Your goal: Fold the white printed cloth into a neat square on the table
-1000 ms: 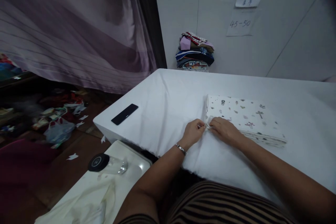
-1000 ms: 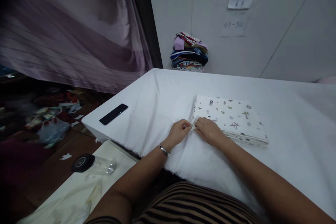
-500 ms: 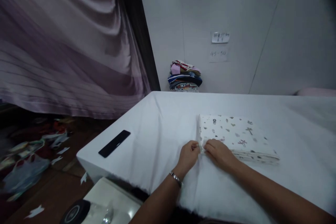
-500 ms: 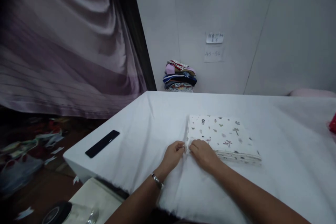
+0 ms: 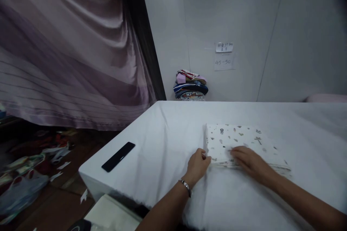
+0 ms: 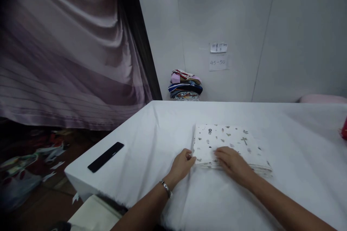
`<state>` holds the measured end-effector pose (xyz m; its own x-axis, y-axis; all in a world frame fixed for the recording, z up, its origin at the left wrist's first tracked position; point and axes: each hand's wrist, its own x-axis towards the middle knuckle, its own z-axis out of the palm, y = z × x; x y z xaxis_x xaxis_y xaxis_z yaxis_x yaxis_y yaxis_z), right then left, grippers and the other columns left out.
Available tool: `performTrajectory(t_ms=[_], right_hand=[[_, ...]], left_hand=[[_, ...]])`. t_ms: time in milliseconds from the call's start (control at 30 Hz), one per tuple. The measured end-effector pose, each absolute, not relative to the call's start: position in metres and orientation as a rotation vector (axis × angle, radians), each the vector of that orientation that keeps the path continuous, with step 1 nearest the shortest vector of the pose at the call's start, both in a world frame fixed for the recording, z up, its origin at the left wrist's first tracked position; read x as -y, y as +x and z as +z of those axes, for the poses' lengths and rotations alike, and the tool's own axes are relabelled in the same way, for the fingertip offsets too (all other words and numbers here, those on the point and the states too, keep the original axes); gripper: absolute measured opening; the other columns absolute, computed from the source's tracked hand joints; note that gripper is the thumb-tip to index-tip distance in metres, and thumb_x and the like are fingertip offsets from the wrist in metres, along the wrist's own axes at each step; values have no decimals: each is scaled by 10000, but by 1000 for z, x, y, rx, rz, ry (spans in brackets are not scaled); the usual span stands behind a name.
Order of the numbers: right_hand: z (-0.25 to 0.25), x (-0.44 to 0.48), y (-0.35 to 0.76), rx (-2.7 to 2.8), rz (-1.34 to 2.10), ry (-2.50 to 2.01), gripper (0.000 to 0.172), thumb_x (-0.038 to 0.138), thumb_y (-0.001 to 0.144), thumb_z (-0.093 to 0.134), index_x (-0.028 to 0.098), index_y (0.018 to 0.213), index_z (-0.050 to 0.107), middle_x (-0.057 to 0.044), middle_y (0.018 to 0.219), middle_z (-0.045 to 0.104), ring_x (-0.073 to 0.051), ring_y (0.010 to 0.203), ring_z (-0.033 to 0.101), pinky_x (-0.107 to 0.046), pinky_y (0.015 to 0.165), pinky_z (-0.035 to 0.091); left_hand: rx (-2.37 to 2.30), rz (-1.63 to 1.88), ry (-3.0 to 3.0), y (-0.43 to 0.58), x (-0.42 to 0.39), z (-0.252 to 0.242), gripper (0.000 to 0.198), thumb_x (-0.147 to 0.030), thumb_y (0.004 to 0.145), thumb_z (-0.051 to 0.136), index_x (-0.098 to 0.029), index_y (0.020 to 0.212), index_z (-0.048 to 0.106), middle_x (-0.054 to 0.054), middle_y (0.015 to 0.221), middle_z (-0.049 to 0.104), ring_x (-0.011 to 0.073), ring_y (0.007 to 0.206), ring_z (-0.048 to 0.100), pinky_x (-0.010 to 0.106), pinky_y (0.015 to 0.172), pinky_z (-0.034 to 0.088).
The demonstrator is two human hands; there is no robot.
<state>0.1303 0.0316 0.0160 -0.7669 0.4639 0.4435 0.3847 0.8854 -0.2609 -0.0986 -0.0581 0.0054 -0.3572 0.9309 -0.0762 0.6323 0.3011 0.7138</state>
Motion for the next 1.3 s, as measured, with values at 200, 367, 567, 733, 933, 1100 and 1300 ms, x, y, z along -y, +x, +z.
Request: performTrajectory(t_ms=[200,367,567,733,933,1100,1300], right_hand=[[-31,-69,218,2455,85,-1242,551,544,853,373,212,1266,525,-76,1374,450,-304,1281,365,-489,1015,373],[-46,-58,230,2480,256,-1332,603,556,875,297,230,1373,392,-14,1462,285,-237,1352,203,-433,1094,267],[-16,-61,217,2601,288,-1414,605,595,867,256,248,1318,462,-36,1450,317,-268,1350,207,-494,1073,255],[5,-93,189,2559,195,-1342,595,553,891,240,227,1370,374,-82,1478,266,-260,1368,156,-504,1067,225],[-17,-119,178,2495,183,-1511,623,567,881,252,171,1345,381,-134,1466,285,-287,1357,195,-541,1038,244],[-27,-121,186,2475,258,-1376,632,586,870,283,153,1305,435,-145,1448,320,-299,1351,210,-520,1037,278],[-22,-152,200,2028,434,-1565,549,467,851,388,160,1301,459,-138,1344,475,-284,1248,419,-427,999,376]], left_hand=[[-2062,849,1383,-100,55,-2,288,-342,765,538,-215,1023,525,-9,834,634,155,776,571,247,678,405],[-2056,782,1369,-102,55,4,332,-346,768,525,-200,1065,505,7,858,639,168,808,580,257,708,416],[-2119,712,1672,-92,36,39,547,-263,736,535,-181,1265,422,94,1310,471,219,1158,460,283,941,354],[-2046,668,1980,-65,-14,46,601,-419,832,441,-168,1366,327,96,1492,205,248,1375,129,398,1107,103],[-2149,492,1816,-72,-42,10,686,-563,815,397,-213,1396,294,42,1516,114,300,1381,50,484,1096,22],[-2144,508,1777,-77,-39,4,693,-589,815,391,-232,1400,286,31,1520,90,308,1376,76,476,1087,103],[-2161,673,1773,-82,-45,8,576,-503,878,338,-206,1372,327,61,1511,150,267,1327,264,373,1061,225]])
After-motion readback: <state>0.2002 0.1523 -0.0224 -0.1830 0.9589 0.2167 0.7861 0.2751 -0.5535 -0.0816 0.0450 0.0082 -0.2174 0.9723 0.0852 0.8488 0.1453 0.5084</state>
